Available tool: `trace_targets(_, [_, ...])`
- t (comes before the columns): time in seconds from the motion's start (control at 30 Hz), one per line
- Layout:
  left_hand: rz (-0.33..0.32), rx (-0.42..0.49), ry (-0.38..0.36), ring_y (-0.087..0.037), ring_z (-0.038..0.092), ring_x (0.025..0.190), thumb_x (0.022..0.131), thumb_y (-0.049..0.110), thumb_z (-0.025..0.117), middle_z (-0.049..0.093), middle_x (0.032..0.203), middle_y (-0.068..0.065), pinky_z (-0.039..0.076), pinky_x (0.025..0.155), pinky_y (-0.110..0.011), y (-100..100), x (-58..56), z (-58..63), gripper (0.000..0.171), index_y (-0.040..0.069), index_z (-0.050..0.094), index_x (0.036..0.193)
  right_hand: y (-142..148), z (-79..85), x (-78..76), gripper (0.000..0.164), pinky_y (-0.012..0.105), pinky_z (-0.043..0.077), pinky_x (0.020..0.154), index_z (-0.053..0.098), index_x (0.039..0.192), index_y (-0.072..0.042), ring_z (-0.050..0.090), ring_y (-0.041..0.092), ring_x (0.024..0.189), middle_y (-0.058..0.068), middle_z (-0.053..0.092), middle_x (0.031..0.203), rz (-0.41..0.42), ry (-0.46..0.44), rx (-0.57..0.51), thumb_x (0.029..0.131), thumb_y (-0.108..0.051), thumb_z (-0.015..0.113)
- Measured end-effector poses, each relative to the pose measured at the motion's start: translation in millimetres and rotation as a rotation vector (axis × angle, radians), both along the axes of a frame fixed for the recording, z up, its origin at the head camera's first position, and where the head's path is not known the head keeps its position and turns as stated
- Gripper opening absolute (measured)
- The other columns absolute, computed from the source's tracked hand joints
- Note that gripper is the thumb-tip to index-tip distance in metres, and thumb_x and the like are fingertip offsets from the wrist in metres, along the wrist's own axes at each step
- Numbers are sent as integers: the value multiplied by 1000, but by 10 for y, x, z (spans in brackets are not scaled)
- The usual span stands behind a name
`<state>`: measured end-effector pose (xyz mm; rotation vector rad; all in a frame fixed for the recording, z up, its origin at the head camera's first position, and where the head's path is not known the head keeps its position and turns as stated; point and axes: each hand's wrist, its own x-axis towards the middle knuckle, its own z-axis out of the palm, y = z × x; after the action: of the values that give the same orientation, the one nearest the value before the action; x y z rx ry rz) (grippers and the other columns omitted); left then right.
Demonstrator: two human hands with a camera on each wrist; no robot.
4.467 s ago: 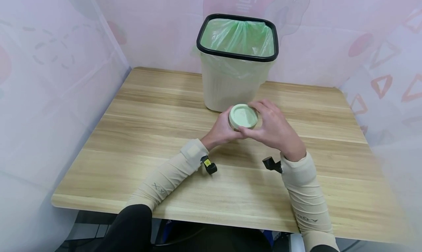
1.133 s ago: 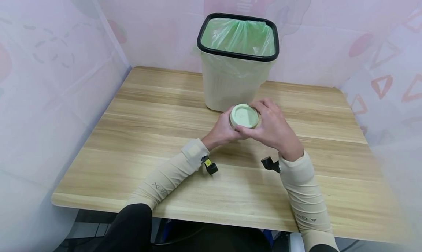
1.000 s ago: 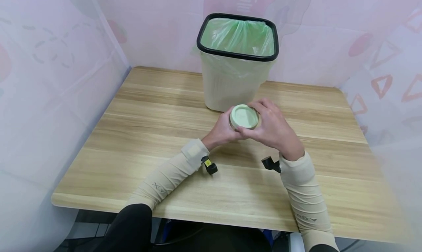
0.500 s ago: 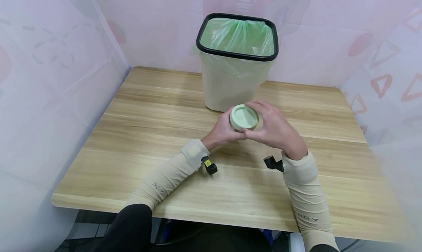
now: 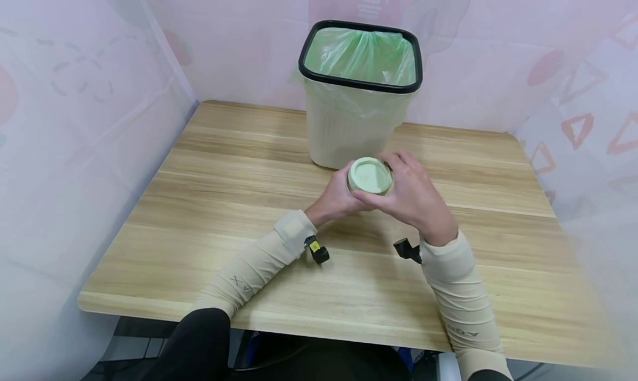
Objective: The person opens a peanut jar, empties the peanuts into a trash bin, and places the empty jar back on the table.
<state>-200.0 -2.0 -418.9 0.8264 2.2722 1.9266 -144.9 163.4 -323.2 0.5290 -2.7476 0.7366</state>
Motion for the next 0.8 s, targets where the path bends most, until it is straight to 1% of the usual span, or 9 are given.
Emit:
trace_targets(0.17, [9,-14,4,-19,58,112,63,15,86,61,122,-8,48,100,-34,18,4,10,78,11,49,131,-3,-17,-7,73,44,45,87,61,115,-8,51,27,97,8,55,103,-18,-5,7,67,-60,79])
trace_targets(0.33, [16,-36,17,-19,58,112,63,15,86,61,122,-8,48,100,-33,25,2,18,78,10,49,131,12,-32,-26,70,42,44,86,62,114,-9,51,26,96,7,55,102,-6,-3,-1,67,-58,80])
trace_targets(0.8, [15,-60,11,-21,57,115,64,17,87,60,126,-10,47,102,-33,18,3,9,80,9,48,134,29,-28,-44,70,41,45,87,62,116,-8,51,24,100,6,56,109,26,-9,-8,66,-53,82])
